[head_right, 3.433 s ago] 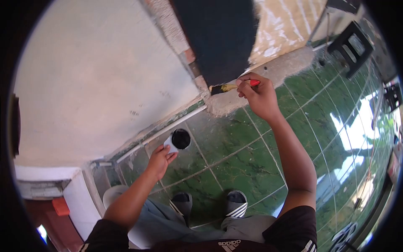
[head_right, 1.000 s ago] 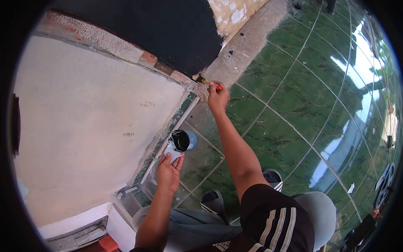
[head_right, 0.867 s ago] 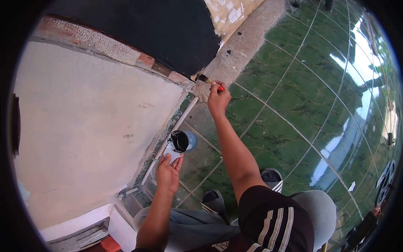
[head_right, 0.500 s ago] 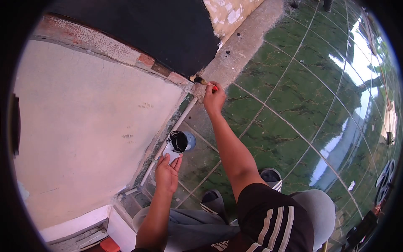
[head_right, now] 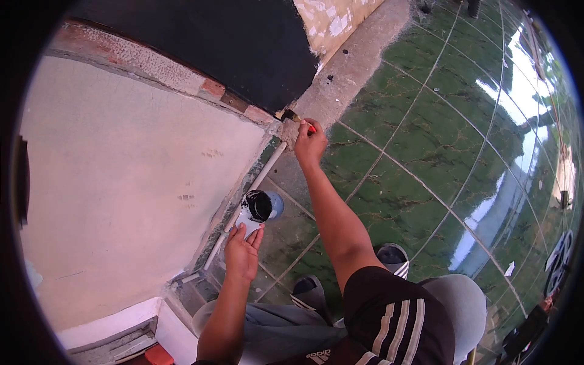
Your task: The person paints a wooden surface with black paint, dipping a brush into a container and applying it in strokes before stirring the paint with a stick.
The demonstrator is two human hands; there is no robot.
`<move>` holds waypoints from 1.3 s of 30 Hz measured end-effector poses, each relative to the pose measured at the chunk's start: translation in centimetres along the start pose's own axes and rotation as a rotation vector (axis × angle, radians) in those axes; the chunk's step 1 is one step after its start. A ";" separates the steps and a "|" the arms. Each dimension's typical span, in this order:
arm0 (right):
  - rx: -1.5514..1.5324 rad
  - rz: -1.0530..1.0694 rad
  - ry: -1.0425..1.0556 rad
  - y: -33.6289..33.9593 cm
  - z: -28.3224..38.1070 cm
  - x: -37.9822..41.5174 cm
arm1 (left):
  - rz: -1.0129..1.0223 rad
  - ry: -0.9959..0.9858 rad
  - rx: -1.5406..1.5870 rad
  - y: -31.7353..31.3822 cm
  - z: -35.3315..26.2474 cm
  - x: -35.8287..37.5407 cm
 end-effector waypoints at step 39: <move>0.088 0.024 0.025 -1.3 -1.2 0.3 | 0.014 -0.008 0.010 -0.2 -0.2 -0.5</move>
Point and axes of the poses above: each hand's wrist, its own x-axis away from the middle knuckle, its own y-axis out of the back of the hand, z = x × y, the point moved 7 cm from there along -x, towards the middle knuckle, and after that the axes turned 7 degrees about x, right-handed, at the moved point
